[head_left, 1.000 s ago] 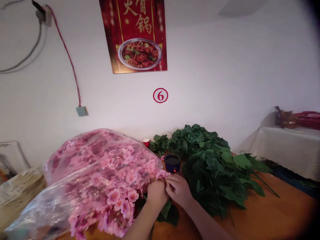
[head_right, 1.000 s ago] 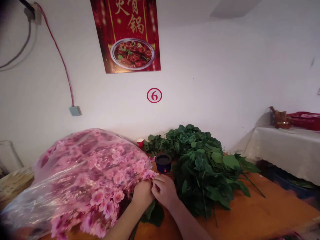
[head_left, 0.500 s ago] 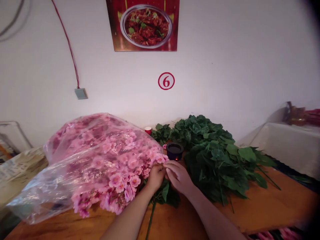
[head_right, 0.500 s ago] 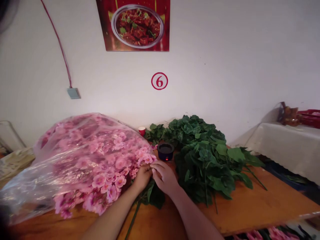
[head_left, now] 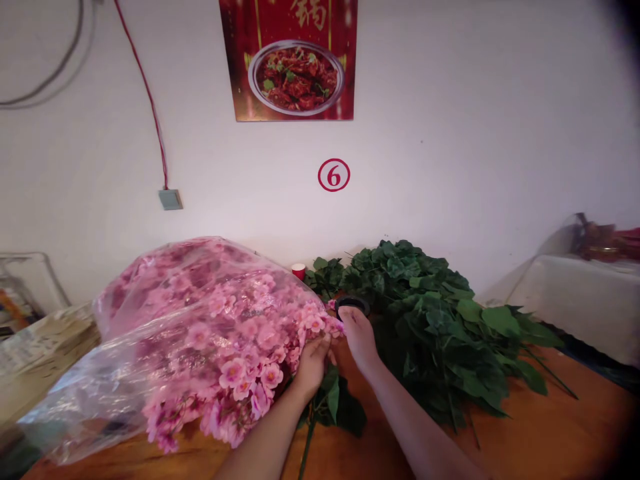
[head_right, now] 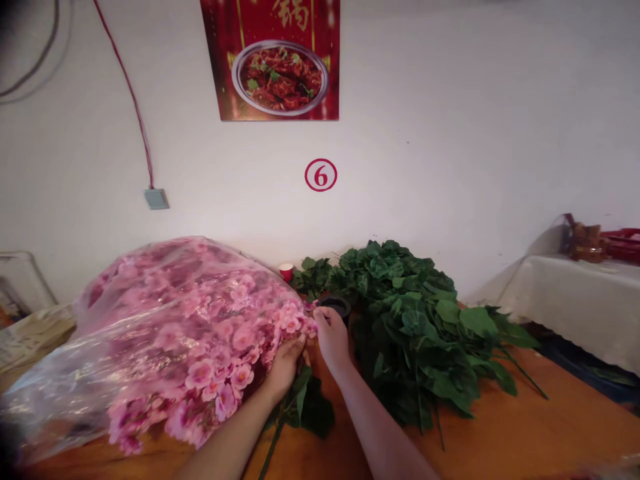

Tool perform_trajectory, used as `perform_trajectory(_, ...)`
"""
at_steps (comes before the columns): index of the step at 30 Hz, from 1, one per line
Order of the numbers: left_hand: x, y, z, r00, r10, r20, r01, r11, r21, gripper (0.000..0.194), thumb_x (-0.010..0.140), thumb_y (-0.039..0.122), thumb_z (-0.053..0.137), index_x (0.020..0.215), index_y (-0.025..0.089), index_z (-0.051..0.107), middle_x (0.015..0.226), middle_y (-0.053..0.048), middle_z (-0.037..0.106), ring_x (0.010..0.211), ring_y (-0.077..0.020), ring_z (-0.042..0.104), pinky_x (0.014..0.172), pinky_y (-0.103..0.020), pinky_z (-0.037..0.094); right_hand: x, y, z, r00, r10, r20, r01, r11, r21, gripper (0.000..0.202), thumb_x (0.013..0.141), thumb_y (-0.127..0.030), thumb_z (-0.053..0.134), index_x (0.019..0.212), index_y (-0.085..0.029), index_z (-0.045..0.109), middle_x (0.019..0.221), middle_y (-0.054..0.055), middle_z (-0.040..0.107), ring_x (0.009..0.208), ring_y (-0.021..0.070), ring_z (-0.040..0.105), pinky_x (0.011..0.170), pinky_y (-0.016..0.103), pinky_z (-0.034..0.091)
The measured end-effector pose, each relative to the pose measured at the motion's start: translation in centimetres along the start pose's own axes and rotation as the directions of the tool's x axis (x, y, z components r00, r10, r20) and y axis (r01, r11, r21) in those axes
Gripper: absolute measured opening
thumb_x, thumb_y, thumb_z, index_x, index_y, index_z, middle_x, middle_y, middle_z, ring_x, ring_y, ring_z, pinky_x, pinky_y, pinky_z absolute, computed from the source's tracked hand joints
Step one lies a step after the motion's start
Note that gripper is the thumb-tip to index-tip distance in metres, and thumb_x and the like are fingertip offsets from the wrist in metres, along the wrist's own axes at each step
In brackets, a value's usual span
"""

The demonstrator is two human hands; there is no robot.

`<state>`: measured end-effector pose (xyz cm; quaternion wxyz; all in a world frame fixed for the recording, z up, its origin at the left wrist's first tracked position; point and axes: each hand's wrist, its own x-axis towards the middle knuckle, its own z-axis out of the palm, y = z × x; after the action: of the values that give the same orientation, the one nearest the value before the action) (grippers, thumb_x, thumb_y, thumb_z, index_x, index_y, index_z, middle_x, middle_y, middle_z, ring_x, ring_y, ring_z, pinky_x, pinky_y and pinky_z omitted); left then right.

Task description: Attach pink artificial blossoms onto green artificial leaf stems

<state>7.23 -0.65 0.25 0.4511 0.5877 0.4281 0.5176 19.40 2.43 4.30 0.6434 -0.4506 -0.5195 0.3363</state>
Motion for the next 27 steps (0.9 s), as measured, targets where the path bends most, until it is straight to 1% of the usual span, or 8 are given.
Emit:
perform_trajectory(2, -0.3, 0.3, -0.1, 0.999, 0.02, -0.043, -0.018, 0.999, 0.042, 0.055, 0.085, 0.058, 0.037, 0.054, 0.016, 0.053, 0.044, 0.001, 0.046, 0.042, -0.0096, 0.039, 0.046, -0.023, 0.031, -0.5, 1.2, 0.6, 0.996, 0.078, 0.045, -0.085, 0.979, 0.185, 0.034, 0.074, -0.044, 0.061, 0.096, -0.019, 0.061, 0.093, 0.005, 0.066, 0.085, 0.0209, 0.061, 0.075, 0.032, 0.047)
perform_trajectory(6, -0.7, 1.2, -0.3, 0.983, 0.092, -0.16, -0.077, 0.992, 0.097, 0.036, 0.081, 0.049, 0.05, 0.066, 0.017, 0.057, 0.063, -0.003, 0.061, 0.062, -0.0143, 0.055, 0.064, -0.025, 0.045, -1.7, 2.7, 1.5, 0.925, 0.165, 0.343, -0.32, 0.825, 0.465, 0.05, 0.069, -0.044, 0.068, 0.111, -0.021, 0.055, 0.097, 0.006, 0.066, 0.079, 0.0206, 0.064, 0.069, 0.033, 0.05)
perform_trajectory(10, -0.8, 1.5, -0.3, 0.961, 0.171, -0.219, -0.156, 0.984, 0.082, 0.022, 0.073, 0.032, 0.057, 0.088, 0.017, 0.063, 0.094, -0.01, 0.067, 0.092, -0.0207, 0.059, 0.087, -0.031, 0.045, -2.3, 2.6, 2.0, 0.823, 0.119, 0.556, -0.397, 0.82, 0.413, 0.049, 0.061, -0.036, 0.077, 0.104, -0.018, 0.063, 0.084, 0.004, 0.068, 0.079, 0.0211, 0.064, 0.072, 0.033, 0.049)
perform_trajectory(12, -0.8, 1.3, -0.4, 0.953, 0.174, -0.247, -0.161, 0.984, 0.071, 0.025, 0.07, 0.028, 0.056, 0.091, 0.015, 0.064, 0.097, -0.011, 0.067, 0.095, -0.0233, 0.059, 0.089, -0.034, 0.045, -2.3, 2.1, 1.8, 0.816, 0.137, 0.562, -0.413, 0.819, 0.399, 0.045, 0.062, -0.036, 0.076, 0.101, -0.018, 0.065, 0.083, 0.004, 0.069, 0.079, 0.021, 0.065, 0.072, 0.032, 0.048)
perform_trajectory(16, -0.8, 1.0, -0.4, 0.951, 0.18, -0.251, -0.178, 0.984, 0.031, 0.027, 0.07, 0.025, 0.056, 0.092, 0.013, 0.065, 0.096, -0.01, 0.068, 0.091, -0.0235, 0.06, 0.087, -0.035, 0.045, -1.7, 1.0, 0.7, 0.864, 0.171, 0.474, -0.391, 0.82, 0.418, 0.041, 0.064, -0.038, 0.074, 0.098, -0.017, 0.065, 0.087, 0.005, 0.07, 0.078, 0.0206, 0.065, 0.071, 0.031, 0.048)
perform_trajectory(20, -1.0, 1.3, -0.3, 0.982, 0.154, -0.11, -0.156, 0.988, -0.01, 0.02, 0.071, 0.025, 0.054, 0.078, 0.013, 0.068, 0.079, -0.007, 0.069, 0.077, -0.0211, 0.06, 0.075, -0.031, 0.048, -1.0, 0.1, -0.4, 0.895, 0.109, 0.433, -0.298, 0.869, 0.396, 0.04, 0.064, -0.037, 0.074, 0.098, -0.019, 0.061, 0.081, 0.003, 0.067, 0.071, 0.0179, 0.063, 0.066, 0.03, 0.047)
perform_trajectory(24, -1.0, 1.0, -0.1, 0.989, 0.137, -0.054, -0.14, 0.989, -0.05, 0.017, 0.067, 0.019, 0.052, 0.062, 0.012, 0.067, 0.062, -0.003, 0.065, 0.062, -0.0166, 0.056, 0.064, -0.027, 0.045, -1.0, -0.5, -1.0, 0.832, -0.047, 0.553, -0.093, 0.97, 0.223, 0.032, 0.06, -0.028, 0.076, 0.085, -0.018, 0.06, 0.078, 0.0, 0.064, 0.068, 0.0144, 0.058, 0.063, 0.026, 0.044)
perform_trajectory(27, -0.7, 0.4, 0.0, 0.993, 0.104, -0.058, -0.108, 0.991, -0.074, 0.017, 0.068, 0.019, 0.052, 0.061, 0.012, 0.065, 0.058, -0.002, 0.061, 0.058, -0.0145, 0.052, 0.06, -0.025, 0.042, -0.9, -0.6, -1.4, 0.81, -0.068, 0.583, -0.012, 0.991, 0.134, 0.027, 0.061, -0.027, 0.073, 0.084, -0.017, 0.061, 0.077, 0.0, 0.063, 0.069, 0.0145, 0.057, 0.063, 0.025, 0.043)
